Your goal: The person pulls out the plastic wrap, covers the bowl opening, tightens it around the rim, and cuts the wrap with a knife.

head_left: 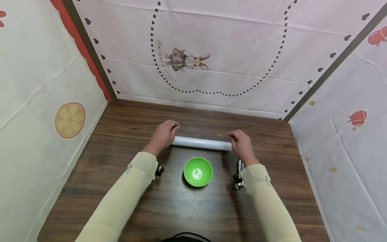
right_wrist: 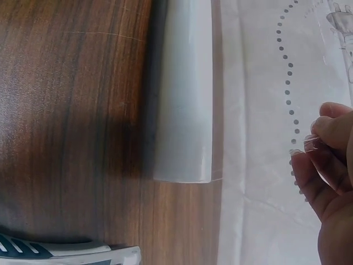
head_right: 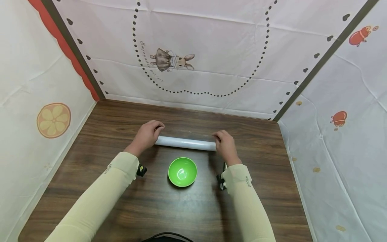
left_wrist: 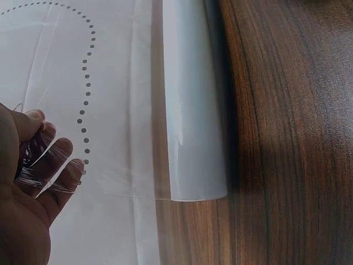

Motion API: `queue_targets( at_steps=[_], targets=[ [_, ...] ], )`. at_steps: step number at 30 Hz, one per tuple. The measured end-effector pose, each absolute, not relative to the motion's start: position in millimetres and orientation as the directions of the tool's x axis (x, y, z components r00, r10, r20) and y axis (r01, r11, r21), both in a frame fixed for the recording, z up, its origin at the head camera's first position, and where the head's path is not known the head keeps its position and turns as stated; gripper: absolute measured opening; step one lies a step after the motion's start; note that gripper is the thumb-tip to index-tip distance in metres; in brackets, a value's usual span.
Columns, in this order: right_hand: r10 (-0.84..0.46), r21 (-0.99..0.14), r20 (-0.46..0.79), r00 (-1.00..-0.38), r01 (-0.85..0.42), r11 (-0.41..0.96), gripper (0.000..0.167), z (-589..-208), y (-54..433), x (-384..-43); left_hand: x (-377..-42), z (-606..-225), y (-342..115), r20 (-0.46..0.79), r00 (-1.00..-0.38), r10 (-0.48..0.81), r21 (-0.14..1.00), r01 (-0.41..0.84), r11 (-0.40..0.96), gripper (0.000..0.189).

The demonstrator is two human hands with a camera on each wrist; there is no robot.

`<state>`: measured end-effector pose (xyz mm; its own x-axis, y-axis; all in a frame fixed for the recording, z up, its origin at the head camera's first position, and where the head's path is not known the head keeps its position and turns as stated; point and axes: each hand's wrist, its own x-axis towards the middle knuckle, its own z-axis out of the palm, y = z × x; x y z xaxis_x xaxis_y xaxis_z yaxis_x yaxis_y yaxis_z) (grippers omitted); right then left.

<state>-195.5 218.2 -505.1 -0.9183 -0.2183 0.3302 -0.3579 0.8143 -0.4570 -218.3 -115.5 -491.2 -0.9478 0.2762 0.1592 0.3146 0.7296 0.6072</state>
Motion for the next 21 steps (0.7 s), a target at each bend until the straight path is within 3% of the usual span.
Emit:
queue_targets(
  at_steps=[21],
  targets=[
    [-0.190, -0.481, 0.340, -0.921, -0.344, 0.806, 0.018, -492.5, 217.9, -195.9, -220.8, -480.3, -114.0, 0.219, -0.938, 0.267, 0.619, 0.345, 0.705, 0.025]
  ],
)
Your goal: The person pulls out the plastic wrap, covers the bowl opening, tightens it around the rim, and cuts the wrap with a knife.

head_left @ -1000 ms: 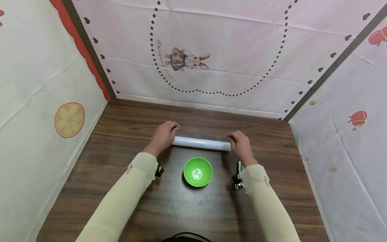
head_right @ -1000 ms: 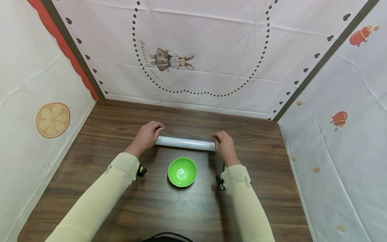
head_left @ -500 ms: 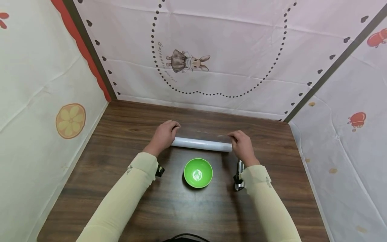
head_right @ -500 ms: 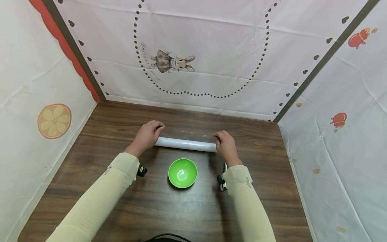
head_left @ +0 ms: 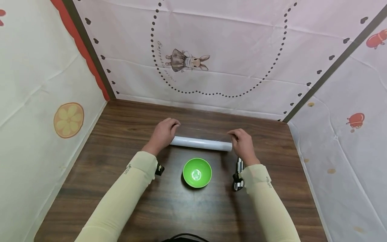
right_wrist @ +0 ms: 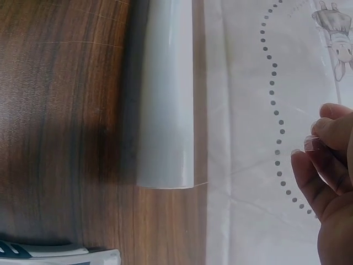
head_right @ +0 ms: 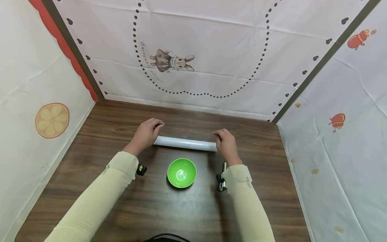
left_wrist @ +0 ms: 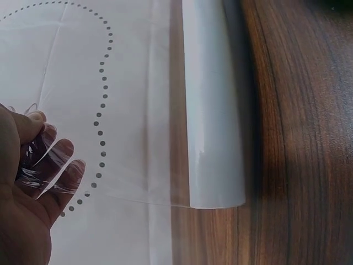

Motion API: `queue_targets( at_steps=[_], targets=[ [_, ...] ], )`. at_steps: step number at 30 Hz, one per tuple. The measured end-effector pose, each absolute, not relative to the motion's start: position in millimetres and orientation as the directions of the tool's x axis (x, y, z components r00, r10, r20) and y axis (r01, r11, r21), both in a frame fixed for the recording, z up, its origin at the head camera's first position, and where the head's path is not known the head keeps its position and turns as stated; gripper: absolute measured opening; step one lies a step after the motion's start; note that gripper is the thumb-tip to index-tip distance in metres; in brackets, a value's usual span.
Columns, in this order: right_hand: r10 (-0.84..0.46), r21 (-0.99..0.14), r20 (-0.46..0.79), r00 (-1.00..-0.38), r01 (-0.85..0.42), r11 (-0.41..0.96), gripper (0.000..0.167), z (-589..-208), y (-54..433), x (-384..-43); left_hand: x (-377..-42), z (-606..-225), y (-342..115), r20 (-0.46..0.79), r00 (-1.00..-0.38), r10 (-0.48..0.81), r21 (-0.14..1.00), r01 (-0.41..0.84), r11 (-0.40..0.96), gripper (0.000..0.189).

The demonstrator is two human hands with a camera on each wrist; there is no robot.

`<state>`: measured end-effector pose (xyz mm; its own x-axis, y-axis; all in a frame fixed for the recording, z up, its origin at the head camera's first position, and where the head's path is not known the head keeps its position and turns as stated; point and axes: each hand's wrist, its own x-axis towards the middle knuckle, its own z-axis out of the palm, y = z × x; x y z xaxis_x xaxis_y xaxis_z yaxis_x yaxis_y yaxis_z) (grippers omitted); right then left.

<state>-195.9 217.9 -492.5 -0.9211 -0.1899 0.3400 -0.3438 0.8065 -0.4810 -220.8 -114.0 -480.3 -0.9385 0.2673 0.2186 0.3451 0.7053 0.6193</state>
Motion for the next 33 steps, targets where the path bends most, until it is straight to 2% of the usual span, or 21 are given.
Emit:
queue_targets(
  at_steps=[33],
  targets=[
    [-0.190, -0.469, 0.364, -0.912, -0.356, 0.808, 0.019, -477.1, 221.3, -191.9, -217.3, -460.6, -113.8, 0.237, -0.930, 0.281, 0.627, 0.368, 0.687, 0.025]
  ],
)
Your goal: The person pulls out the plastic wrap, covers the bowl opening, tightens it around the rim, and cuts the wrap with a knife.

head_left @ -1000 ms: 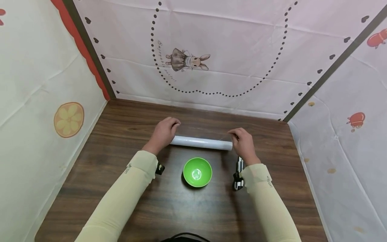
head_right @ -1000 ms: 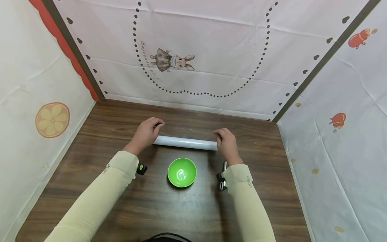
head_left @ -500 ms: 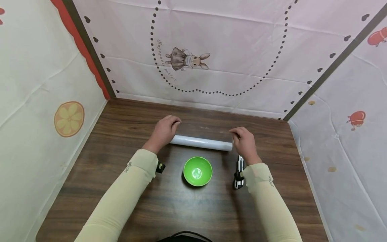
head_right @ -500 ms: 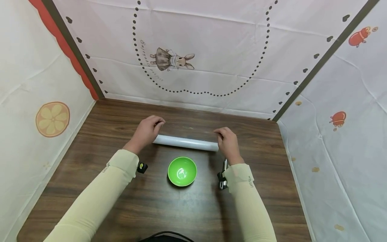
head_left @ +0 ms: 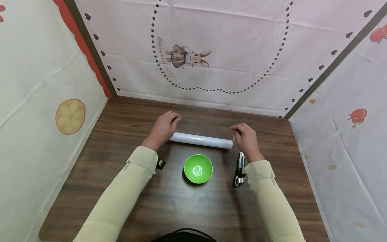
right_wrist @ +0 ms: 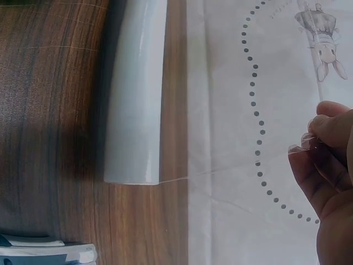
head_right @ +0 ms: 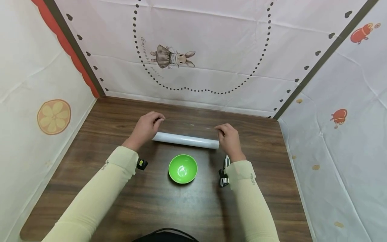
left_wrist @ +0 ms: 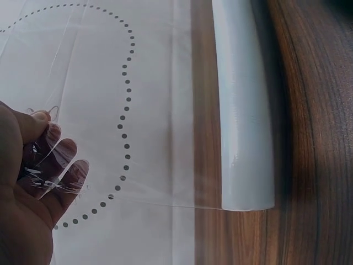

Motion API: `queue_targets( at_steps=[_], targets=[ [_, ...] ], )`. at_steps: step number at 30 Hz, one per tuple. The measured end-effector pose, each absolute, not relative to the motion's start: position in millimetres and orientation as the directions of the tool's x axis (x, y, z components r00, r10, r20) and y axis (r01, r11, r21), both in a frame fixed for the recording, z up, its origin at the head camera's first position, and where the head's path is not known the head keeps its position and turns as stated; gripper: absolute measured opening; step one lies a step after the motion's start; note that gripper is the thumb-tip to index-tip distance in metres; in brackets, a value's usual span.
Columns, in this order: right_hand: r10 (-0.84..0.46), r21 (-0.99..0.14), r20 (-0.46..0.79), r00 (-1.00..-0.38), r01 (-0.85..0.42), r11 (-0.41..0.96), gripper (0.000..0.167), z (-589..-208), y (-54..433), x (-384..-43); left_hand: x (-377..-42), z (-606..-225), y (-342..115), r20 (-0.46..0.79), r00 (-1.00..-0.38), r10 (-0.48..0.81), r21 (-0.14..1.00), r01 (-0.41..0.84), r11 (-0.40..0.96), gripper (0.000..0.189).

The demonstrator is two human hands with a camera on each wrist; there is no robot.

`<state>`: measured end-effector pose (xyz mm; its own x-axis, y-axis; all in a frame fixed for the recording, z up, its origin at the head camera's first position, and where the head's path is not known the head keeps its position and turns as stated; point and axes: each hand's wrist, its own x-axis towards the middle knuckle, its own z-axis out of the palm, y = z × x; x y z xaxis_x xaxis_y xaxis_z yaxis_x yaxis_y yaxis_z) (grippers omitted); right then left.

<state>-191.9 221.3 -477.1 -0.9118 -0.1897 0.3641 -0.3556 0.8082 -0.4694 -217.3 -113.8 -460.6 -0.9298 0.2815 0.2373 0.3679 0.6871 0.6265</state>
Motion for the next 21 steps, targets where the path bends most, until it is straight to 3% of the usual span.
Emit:
queue_targets(
  at_steps=[21],
  targets=[
    [-0.195, -0.450, 0.419, -0.887, -0.389, 0.804, 0.019, -467.0, 221.9, -192.2, -217.9, -450.7, -117.5, 0.255, -0.924, 0.286, 0.608, 0.384, 0.695, 0.022]
  ],
)
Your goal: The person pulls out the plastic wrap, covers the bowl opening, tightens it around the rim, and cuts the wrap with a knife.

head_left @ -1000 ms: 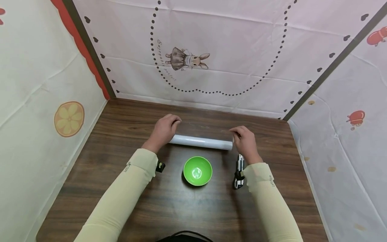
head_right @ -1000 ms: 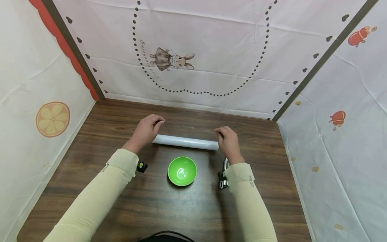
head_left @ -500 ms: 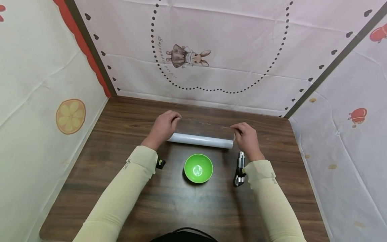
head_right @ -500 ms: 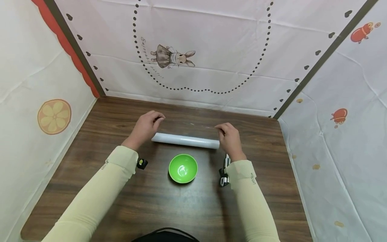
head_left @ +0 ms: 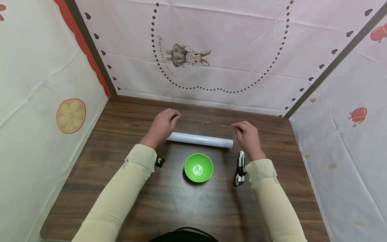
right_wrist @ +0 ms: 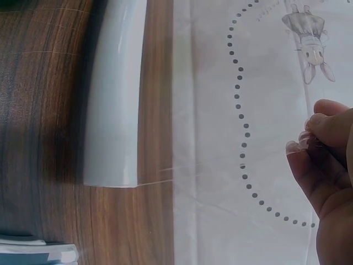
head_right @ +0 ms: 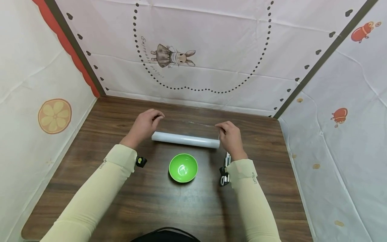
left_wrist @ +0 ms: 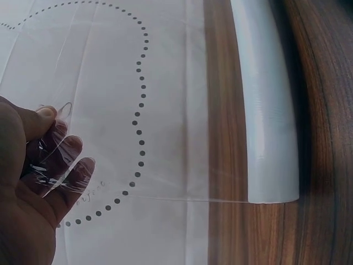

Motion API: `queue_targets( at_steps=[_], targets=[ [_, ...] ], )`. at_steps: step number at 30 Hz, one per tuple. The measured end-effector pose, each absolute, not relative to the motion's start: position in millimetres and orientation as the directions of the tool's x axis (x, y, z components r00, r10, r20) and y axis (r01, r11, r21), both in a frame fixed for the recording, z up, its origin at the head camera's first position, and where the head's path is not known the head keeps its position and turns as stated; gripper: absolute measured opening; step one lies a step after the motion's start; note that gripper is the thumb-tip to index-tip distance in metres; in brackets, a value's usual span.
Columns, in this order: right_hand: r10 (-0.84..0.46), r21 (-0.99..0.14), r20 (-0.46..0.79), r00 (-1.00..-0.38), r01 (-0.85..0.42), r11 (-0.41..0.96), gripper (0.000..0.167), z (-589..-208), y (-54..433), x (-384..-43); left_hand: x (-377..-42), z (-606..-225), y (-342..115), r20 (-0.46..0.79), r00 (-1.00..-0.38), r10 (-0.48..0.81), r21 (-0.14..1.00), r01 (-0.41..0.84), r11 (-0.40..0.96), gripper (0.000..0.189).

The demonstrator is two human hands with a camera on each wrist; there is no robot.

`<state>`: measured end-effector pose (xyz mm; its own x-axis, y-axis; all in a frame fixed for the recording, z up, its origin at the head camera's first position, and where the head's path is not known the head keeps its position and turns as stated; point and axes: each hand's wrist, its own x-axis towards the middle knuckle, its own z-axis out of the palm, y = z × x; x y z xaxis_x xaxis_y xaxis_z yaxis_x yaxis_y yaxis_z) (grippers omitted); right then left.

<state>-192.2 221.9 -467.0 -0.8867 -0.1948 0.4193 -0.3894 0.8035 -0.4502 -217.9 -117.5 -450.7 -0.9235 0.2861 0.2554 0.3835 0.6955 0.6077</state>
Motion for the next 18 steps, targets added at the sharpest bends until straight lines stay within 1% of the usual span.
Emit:
queue_targets(
  at_steps=[18],
  targets=[
    [-0.198, -0.444, 0.440, -0.876, -0.404, 0.800, 0.017, -458.5, 220.6, -191.1, -218.3, -439.8, -119.5, 0.267, -0.917, 0.296, 0.584, 0.399, 0.707, 0.023]
  ],
)
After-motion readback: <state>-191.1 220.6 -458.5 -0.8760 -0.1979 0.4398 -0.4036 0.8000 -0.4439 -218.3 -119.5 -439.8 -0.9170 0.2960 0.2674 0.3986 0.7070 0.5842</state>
